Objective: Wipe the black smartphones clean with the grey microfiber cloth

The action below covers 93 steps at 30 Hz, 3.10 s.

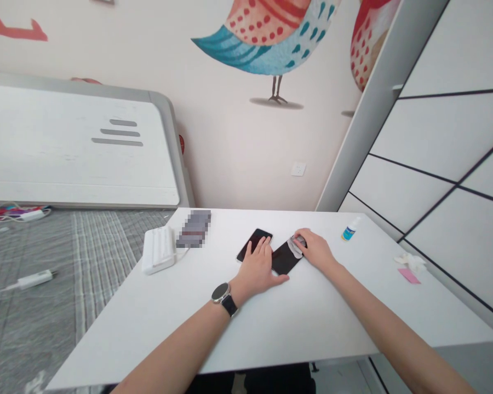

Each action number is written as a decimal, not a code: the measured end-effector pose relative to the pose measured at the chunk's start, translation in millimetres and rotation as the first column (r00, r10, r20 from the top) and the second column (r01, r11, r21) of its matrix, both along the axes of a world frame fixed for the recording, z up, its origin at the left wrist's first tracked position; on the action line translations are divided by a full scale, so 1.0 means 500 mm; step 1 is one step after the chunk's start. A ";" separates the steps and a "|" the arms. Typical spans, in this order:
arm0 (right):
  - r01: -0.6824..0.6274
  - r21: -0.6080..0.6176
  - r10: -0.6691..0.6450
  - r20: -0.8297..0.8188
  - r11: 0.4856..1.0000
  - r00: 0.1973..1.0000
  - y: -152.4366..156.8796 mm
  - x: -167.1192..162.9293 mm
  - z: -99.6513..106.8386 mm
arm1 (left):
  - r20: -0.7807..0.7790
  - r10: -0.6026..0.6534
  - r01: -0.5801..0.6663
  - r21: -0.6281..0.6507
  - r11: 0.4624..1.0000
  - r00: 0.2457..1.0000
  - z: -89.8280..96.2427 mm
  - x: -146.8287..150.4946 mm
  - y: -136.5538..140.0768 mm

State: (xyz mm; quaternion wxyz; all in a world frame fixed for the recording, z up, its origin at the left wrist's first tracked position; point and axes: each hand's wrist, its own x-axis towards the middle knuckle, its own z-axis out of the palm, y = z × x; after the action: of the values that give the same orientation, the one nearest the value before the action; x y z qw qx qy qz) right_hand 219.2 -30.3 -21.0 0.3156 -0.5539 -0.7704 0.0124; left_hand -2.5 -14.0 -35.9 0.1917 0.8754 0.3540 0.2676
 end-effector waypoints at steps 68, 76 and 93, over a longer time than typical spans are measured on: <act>-0.203 -0.063 0.078 -0.781 0.977 0.619 0.038 -0.081 0.003 | 0.153 0.112 -0.087 -0.163 0.983 0.982 0.069 -0.046 0.055; -0.313 -0.087 0.105 -0.829 0.946 0.549 0.027 -0.081 0.020 | 0.322 -0.013 0.101 -0.259 0.960 0.947 0.122 -0.056 0.042; -0.118 -0.044 0.026 -0.846 0.992 0.533 0.072 -0.029 0.008 | 0.467 0.240 -0.026 -0.420 0.907 0.851 0.103 -0.071 0.084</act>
State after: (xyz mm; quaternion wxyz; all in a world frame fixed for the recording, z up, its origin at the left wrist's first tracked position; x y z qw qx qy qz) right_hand 204.8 5.6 -16.8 0.6197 -0.4616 -0.5438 0.3274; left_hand -38.1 27.9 15.7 0.4327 0.6886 0.3985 0.4241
